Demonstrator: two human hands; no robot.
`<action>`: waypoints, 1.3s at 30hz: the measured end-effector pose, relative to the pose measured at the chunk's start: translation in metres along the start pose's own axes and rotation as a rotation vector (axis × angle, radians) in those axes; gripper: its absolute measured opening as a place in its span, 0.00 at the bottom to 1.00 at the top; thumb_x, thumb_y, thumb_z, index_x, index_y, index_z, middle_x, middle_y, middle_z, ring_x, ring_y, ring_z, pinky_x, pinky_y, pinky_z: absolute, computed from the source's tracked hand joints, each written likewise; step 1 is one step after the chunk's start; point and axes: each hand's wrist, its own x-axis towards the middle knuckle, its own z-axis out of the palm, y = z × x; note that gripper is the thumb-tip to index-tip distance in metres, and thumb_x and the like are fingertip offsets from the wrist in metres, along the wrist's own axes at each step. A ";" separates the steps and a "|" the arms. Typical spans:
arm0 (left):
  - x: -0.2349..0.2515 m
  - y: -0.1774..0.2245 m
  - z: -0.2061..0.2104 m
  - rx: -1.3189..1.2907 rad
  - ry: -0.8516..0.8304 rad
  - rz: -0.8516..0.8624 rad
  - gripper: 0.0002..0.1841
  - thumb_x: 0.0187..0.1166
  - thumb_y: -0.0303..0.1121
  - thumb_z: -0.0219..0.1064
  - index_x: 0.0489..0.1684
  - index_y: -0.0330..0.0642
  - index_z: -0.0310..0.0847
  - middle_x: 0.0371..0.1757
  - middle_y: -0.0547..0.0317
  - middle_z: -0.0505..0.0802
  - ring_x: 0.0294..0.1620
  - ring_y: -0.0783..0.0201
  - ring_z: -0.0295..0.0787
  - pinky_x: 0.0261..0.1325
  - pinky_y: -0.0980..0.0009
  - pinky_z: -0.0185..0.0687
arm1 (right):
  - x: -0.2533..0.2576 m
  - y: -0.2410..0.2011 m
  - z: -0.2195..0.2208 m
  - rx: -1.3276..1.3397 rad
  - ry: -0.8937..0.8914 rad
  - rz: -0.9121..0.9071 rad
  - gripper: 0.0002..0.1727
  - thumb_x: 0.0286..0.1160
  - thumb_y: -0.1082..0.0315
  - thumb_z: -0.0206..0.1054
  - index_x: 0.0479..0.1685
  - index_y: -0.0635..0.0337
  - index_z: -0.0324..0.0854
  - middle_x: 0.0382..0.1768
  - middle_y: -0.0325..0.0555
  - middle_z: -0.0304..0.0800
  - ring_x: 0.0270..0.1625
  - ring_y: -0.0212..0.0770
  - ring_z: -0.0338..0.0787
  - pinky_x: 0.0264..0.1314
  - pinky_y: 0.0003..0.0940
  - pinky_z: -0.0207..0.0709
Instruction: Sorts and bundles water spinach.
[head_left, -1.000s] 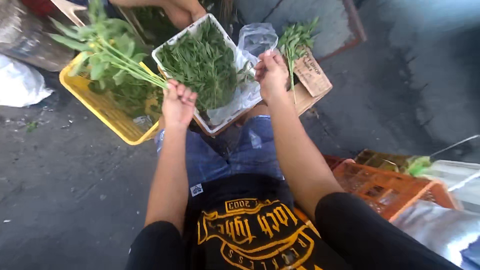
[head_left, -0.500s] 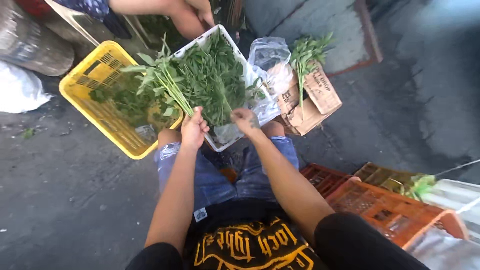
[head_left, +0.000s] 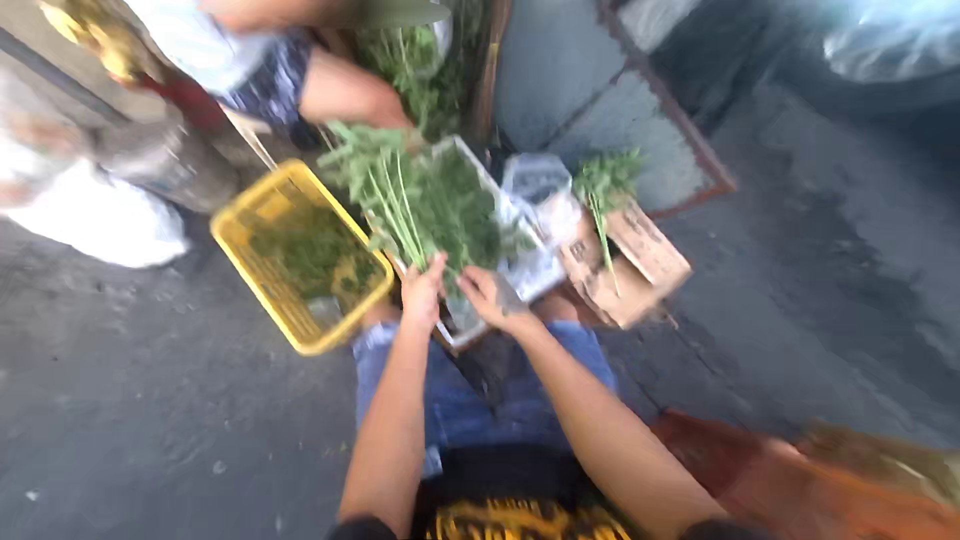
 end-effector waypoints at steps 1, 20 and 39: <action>0.006 0.018 -0.002 -0.048 0.029 0.042 0.13 0.86 0.35 0.66 0.60 0.37 0.82 0.21 0.63 0.80 0.13 0.71 0.68 0.19 0.73 0.72 | 0.008 0.001 -0.009 -0.083 -0.010 -0.054 0.26 0.92 0.46 0.47 0.53 0.56 0.84 0.41 0.51 0.91 0.49 0.52 0.92 0.58 0.60 0.83; -0.014 0.024 0.018 -0.247 0.071 -0.004 0.22 0.92 0.58 0.46 0.40 0.51 0.73 0.14 0.72 0.65 0.11 0.70 0.61 0.19 0.72 0.70 | -0.002 -0.024 -0.075 0.596 0.324 0.194 0.21 0.94 0.59 0.49 0.73 0.64 0.73 0.38 0.51 0.85 0.35 0.44 0.82 0.39 0.44 0.79; -0.032 -0.029 0.071 -0.478 0.070 -0.253 0.14 0.94 0.39 0.46 0.53 0.44 0.77 0.38 0.53 0.89 0.38 0.59 0.88 0.43 0.58 0.86 | -0.022 -0.030 -0.003 -0.151 0.415 0.001 0.10 0.79 0.67 0.67 0.51 0.58 0.90 0.49 0.53 0.95 0.57 0.54 0.93 0.66 0.58 0.84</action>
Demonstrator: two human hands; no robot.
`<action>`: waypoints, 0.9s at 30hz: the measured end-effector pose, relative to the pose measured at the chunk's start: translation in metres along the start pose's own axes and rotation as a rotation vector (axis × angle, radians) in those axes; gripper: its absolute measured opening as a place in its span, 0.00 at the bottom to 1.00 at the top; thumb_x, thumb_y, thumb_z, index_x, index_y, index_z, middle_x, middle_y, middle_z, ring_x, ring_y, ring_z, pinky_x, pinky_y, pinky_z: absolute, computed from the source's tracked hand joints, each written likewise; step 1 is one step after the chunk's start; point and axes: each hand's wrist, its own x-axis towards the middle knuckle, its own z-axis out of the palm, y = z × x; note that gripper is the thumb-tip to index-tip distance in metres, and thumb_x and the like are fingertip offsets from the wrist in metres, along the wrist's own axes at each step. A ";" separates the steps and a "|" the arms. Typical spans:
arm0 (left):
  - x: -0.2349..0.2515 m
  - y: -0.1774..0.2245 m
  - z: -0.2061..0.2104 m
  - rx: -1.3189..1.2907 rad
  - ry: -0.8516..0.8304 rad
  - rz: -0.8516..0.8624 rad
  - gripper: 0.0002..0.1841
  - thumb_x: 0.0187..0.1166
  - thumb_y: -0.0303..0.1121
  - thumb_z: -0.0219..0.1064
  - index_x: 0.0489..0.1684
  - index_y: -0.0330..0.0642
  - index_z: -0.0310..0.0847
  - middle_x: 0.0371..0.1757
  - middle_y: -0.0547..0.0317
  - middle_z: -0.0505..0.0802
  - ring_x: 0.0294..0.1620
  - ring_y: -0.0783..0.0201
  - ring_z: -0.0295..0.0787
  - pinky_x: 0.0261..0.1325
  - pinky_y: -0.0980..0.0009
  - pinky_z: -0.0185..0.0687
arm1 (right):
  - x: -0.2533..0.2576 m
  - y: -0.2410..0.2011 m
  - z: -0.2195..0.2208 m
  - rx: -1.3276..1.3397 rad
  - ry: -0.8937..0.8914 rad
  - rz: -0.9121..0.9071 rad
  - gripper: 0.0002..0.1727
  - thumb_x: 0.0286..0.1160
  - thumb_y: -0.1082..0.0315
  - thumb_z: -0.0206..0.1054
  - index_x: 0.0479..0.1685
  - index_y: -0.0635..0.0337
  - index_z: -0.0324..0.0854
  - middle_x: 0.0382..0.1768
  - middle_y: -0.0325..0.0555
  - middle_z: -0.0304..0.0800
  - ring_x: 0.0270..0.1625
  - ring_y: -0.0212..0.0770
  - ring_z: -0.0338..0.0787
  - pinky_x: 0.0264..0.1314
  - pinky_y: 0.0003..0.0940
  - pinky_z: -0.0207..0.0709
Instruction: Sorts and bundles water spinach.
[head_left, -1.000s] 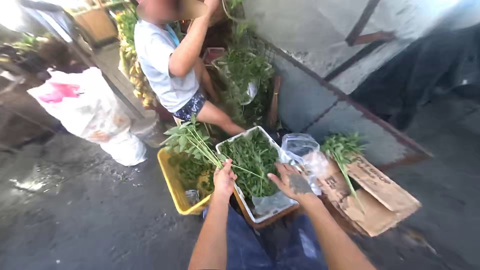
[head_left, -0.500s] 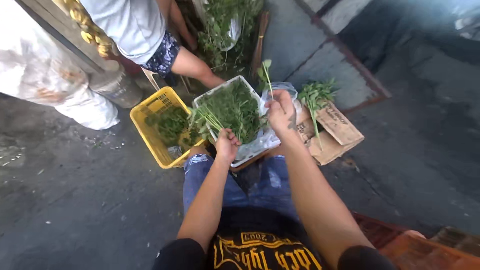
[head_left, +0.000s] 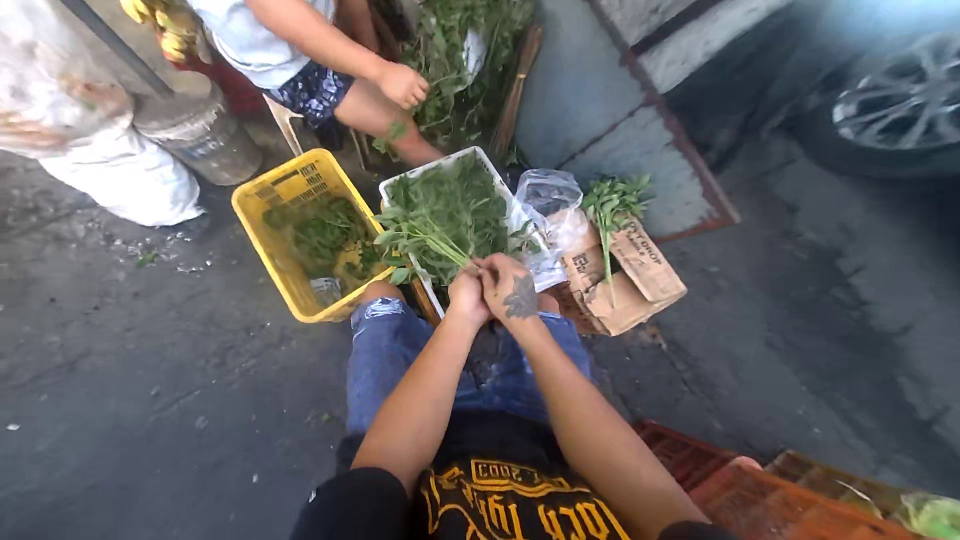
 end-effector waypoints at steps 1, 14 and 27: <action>-0.001 -0.002 0.000 0.005 0.032 -0.002 0.16 0.95 0.40 0.46 0.54 0.43 0.78 0.39 0.52 0.89 0.38 0.58 0.88 0.44 0.58 0.86 | -0.003 0.002 0.002 0.021 0.017 0.008 0.10 0.78 0.68 0.67 0.51 0.59 0.90 0.49 0.53 0.94 0.57 0.53 0.93 0.66 0.56 0.84; 0.003 0.088 -0.014 -0.053 -0.167 0.182 0.16 0.95 0.40 0.35 0.41 0.54 0.68 0.19 0.71 0.74 0.19 0.70 0.75 0.30 0.69 0.82 | -0.002 0.060 -0.031 0.486 -0.009 0.199 0.15 0.78 0.60 0.71 0.54 0.61 0.89 0.45 0.48 0.93 0.44 0.41 0.92 0.52 0.42 0.88; 0.024 0.140 -0.040 -0.086 -0.172 0.322 0.29 0.91 0.62 0.31 0.28 0.59 0.71 0.14 0.75 0.66 0.10 0.76 0.59 0.16 0.80 0.62 | 0.090 0.108 0.101 0.440 -0.433 0.555 0.22 0.80 0.55 0.72 0.63 0.63 0.83 0.51 0.59 0.91 0.43 0.52 0.92 0.49 0.54 0.88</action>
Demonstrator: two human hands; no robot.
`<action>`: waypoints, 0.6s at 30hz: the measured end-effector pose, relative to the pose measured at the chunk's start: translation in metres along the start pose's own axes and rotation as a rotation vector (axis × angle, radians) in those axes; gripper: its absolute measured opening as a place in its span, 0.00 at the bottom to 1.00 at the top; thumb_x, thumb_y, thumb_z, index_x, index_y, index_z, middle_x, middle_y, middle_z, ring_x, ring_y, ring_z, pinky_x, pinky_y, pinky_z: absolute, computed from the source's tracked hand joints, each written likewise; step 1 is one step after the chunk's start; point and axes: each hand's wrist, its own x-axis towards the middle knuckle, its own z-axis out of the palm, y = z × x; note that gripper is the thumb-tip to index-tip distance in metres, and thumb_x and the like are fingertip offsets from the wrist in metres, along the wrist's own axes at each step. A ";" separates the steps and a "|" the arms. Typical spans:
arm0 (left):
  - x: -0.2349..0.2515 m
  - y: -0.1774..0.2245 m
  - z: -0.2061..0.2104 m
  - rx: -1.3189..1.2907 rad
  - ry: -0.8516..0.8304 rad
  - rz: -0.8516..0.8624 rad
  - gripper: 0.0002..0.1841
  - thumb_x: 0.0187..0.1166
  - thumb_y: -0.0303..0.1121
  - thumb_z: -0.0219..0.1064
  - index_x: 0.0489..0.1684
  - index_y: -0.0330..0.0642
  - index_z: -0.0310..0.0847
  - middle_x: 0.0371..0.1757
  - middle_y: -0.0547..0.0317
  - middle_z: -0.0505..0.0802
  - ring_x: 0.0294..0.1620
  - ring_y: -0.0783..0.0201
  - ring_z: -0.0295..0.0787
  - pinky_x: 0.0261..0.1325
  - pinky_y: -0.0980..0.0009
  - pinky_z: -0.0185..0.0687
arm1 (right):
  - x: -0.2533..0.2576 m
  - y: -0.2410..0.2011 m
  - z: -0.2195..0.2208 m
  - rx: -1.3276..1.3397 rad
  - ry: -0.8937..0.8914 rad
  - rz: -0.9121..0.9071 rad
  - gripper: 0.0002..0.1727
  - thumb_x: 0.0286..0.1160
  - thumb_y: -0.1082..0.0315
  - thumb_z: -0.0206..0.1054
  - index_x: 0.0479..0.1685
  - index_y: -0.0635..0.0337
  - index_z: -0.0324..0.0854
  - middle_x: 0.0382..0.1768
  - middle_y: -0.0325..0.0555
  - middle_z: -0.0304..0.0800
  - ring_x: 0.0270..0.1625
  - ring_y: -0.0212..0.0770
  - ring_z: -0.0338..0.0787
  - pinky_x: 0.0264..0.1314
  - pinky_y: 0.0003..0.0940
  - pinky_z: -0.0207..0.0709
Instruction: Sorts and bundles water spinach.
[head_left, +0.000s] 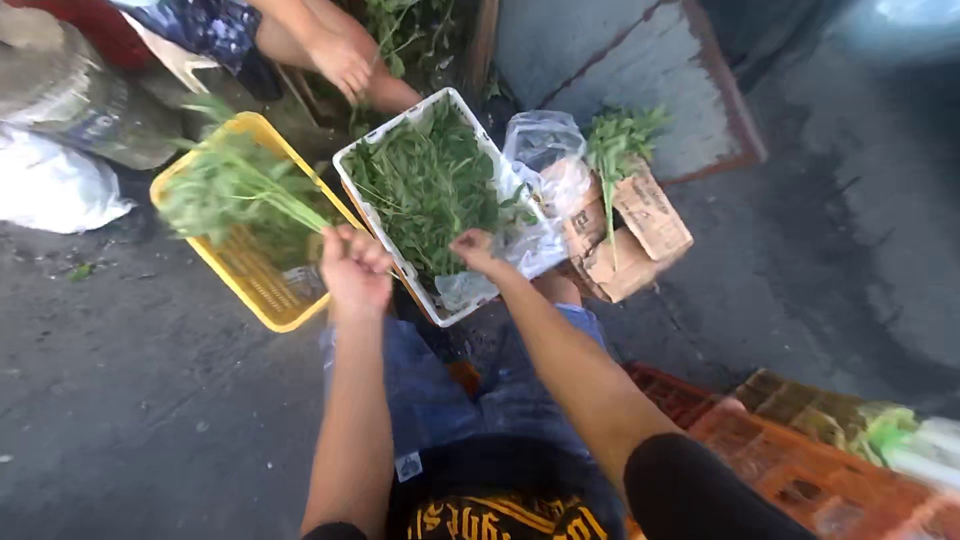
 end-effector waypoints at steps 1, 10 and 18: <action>0.000 -0.013 -0.004 0.041 0.066 -0.044 0.30 0.90 0.66 0.32 0.31 0.59 0.72 0.13 0.75 0.67 0.10 0.76 0.61 0.14 0.79 0.63 | 0.014 0.004 0.012 -0.051 -0.019 0.085 0.26 0.80 0.53 0.71 0.68 0.63 0.80 0.56 0.62 0.90 0.49 0.57 0.93 0.55 0.59 0.87; 0.017 -0.081 -0.015 -0.052 0.137 -0.349 0.25 0.96 0.52 0.29 0.56 0.51 0.74 0.22 0.63 0.75 0.21 0.63 0.74 0.32 0.66 0.79 | 0.058 0.013 0.041 -0.367 -0.001 0.298 0.25 0.85 0.48 0.60 0.67 0.57 0.86 0.66 0.59 0.89 0.72 0.57 0.85 0.77 0.60 0.75; 0.023 -0.093 -0.021 0.005 0.266 -0.448 0.18 0.98 0.46 0.34 0.47 0.50 0.67 0.25 0.62 0.75 0.22 0.62 0.76 0.34 0.63 0.83 | 0.056 -0.014 0.030 -0.024 0.266 0.090 0.18 0.85 0.58 0.65 0.62 0.62 0.84 0.56 0.60 0.90 0.61 0.55 0.89 0.67 0.59 0.80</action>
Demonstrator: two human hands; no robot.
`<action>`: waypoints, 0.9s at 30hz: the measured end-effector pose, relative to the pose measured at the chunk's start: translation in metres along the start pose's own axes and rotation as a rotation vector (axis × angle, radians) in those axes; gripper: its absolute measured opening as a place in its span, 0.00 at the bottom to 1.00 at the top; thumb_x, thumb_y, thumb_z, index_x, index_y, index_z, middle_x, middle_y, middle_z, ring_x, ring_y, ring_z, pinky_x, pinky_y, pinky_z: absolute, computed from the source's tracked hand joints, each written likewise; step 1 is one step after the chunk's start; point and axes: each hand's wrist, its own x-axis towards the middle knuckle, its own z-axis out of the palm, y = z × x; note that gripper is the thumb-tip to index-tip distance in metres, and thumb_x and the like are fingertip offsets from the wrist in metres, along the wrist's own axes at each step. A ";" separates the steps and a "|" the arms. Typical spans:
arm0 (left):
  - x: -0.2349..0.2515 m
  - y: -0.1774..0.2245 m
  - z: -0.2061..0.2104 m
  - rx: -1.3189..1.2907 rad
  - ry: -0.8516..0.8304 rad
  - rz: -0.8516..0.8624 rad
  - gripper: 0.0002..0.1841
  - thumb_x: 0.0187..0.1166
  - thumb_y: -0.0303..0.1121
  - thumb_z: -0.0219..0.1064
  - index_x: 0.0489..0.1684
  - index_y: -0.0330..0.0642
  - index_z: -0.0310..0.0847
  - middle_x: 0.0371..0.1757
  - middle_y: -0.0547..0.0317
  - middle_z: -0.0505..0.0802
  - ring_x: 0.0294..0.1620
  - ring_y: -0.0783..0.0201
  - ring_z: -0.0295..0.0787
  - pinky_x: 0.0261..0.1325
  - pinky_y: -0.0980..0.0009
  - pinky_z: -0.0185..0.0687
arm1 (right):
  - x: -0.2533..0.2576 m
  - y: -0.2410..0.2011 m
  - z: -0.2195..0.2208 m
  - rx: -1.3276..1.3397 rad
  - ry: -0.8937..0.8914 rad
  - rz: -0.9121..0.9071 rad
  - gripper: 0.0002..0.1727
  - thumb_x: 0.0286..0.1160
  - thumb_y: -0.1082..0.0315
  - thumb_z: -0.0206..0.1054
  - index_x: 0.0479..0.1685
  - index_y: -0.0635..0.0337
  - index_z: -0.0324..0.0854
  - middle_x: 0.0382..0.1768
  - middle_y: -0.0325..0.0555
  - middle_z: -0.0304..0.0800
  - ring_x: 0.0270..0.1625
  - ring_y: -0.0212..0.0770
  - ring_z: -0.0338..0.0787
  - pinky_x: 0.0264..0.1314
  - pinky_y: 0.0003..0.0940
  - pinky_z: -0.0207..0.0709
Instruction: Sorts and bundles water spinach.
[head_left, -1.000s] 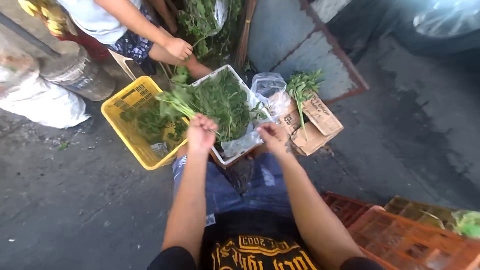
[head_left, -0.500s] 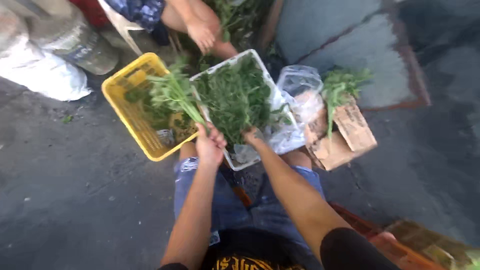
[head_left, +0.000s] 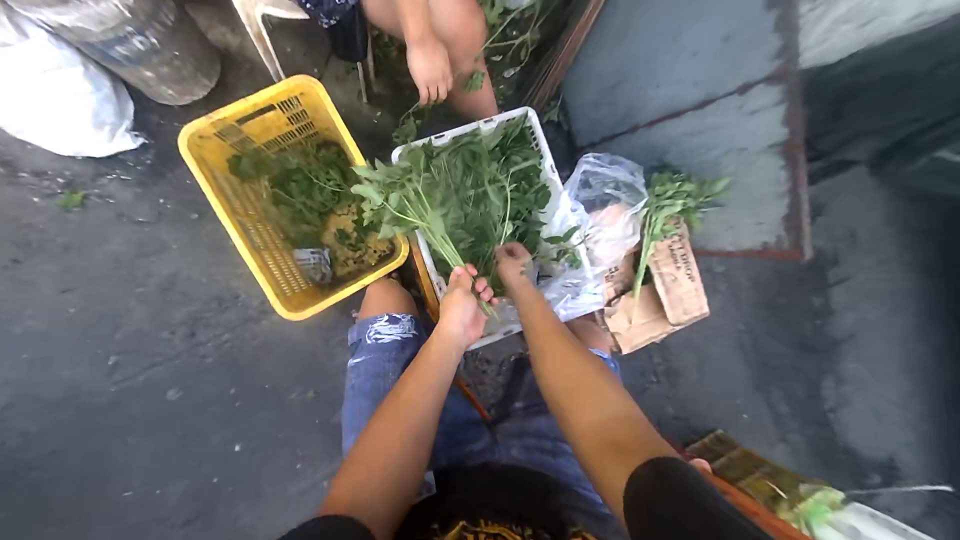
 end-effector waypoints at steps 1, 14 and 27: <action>0.001 0.000 -0.002 0.024 0.036 -0.001 0.18 0.98 0.45 0.35 0.48 0.48 0.67 0.26 0.60 0.76 0.23 0.61 0.77 0.34 0.61 0.84 | 0.000 -0.007 -0.008 0.043 0.049 -0.108 0.18 0.87 0.58 0.62 0.63 0.62 0.81 0.53 0.57 0.91 0.56 0.52 0.91 0.63 0.55 0.84; -0.029 -0.007 0.025 0.156 -0.195 0.252 0.21 0.97 0.47 0.41 0.60 0.42 0.75 0.20 0.65 0.71 0.16 0.67 0.66 0.22 0.71 0.71 | -0.144 -0.101 -0.097 0.158 -0.108 -0.460 0.14 0.82 0.73 0.61 0.62 0.63 0.83 0.40 0.49 0.89 0.29 0.37 0.84 0.31 0.33 0.80; -0.069 -0.004 0.025 0.313 -0.227 0.447 0.11 0.87 0.37 0.65 0.57 0.42 0.85 0.26 0.56 0.87 0.21 0.66 0.79 0.27 0.70 0.80 | -0.198 -0.063 -0.096 -0.088 -0.138 -0.589 0.21 0.87 0.52 0.62 0.58 0.62 0.85 0.44 0.51 0.93 0.48 0.44 0.94 0.59 0.48 0.87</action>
